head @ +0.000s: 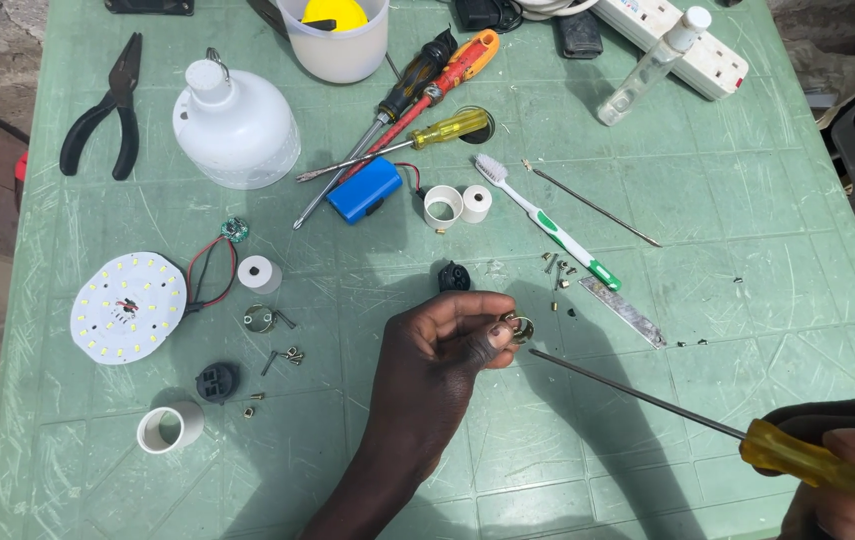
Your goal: The person assembles a small electrical component, likely a lamp holder, using a screwdriver to tighten screws and secure internal parts. They manipulate wires and small metal pieces, occasionally using a toothbrush to clean the component. The workspace is a green table with various tools and parts scattered around.
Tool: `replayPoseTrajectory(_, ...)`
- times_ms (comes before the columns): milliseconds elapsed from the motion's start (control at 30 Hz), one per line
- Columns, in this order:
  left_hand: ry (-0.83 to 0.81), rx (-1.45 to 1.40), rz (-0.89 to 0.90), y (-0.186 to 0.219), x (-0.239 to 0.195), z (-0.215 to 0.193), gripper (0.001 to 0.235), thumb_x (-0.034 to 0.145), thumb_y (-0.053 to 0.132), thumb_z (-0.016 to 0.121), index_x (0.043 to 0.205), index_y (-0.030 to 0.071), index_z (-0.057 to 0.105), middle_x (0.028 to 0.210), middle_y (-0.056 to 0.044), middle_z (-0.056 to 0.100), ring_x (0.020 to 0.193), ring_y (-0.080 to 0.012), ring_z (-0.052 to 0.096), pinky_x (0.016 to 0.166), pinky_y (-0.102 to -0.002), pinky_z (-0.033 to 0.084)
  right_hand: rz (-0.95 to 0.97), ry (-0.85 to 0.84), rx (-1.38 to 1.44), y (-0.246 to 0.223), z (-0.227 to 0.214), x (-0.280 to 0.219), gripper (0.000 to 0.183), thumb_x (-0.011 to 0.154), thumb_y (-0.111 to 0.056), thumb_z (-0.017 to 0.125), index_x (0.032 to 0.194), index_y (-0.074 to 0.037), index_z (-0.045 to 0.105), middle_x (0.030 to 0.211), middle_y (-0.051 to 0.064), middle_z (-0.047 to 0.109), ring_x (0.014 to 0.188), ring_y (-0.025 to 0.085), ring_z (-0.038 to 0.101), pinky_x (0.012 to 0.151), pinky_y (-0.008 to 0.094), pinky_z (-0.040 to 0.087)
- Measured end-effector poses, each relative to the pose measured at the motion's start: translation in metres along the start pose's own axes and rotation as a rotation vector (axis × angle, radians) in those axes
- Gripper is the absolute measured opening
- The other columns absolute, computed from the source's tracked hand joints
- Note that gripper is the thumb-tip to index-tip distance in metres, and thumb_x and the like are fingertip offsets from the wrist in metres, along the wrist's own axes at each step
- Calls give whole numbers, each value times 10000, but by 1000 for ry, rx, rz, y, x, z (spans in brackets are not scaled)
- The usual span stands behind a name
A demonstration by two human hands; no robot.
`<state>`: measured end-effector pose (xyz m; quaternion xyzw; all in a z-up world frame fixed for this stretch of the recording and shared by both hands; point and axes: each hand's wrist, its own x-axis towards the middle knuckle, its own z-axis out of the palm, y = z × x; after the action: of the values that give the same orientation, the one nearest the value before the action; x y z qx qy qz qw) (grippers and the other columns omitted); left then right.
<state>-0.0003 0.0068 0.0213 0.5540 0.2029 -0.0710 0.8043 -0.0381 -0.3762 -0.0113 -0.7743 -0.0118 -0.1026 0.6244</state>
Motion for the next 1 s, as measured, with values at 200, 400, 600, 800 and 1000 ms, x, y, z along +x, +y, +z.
replayPoseTrajectory(200, -22, 3, 26, -3, 0, 0, 250, 845, 74, 749, 1080, 13, 804, 929, -127, 829, 848, -196, 787, 767, -340, 696, -189, -77, -348, -104, 118, -11, 214, 1014, -153, 511, 1153, -3, 575, 902, 131, 682, 806, 148, 717, 731, 187, 535)
replayPoseTrajectory(400, -26, 27, 26, -2, -2, 1, 236, 849, 90, 738, 1065, 27, 808, 917, -111, 828, 838, -194, 790, 770, -340, 699, -185, 42, -272, -111, 143, -16, 196, 1022, -124, 528, 1105, 53, 547, 936, 195, 662, 825, 202, 688, 774, 218, 526)
replayPoseTrajectory(600, -32, 32, 22, -2, -1, 1, 244, 849, 94, 741, 1074, 22, 805, 917, -115, 823, 842, -191, 786, 771, -344, 698, -217, 4, -314, -114, 142, -14, 158, 989, -101, 561, 1064, 38, 571, 904, 175, 672, 788, 180, 698, 776, 218, 543)
replayPoseTrajectory(800, -35, 39, 31, -3, -2, 0, 239, 856, 100, 735, 1073, 31, 808, 922, -104, 820, 851, -174, 777, 774, -344, 698, -235, -136, -445, -112, 121, -10, 203, 946, -114, 593, 1126, -28, 629, 856, 78, 704, 789, 120, 712, 776, 198, 541)
replayPoseTrajectory(1000, -49, 24, 64, -7, -1, -1, 248, 862, 124, 734, 1080, 30, 806, 908, -107, 811, 846, -180, 772, 759, -353, 699, -169, -3, -414, -122, 139, -20, 123, 1001, -75, 567, 1080, 16, 594, 935, 162, 701, 848, 184, 705, 809, 229, 517)
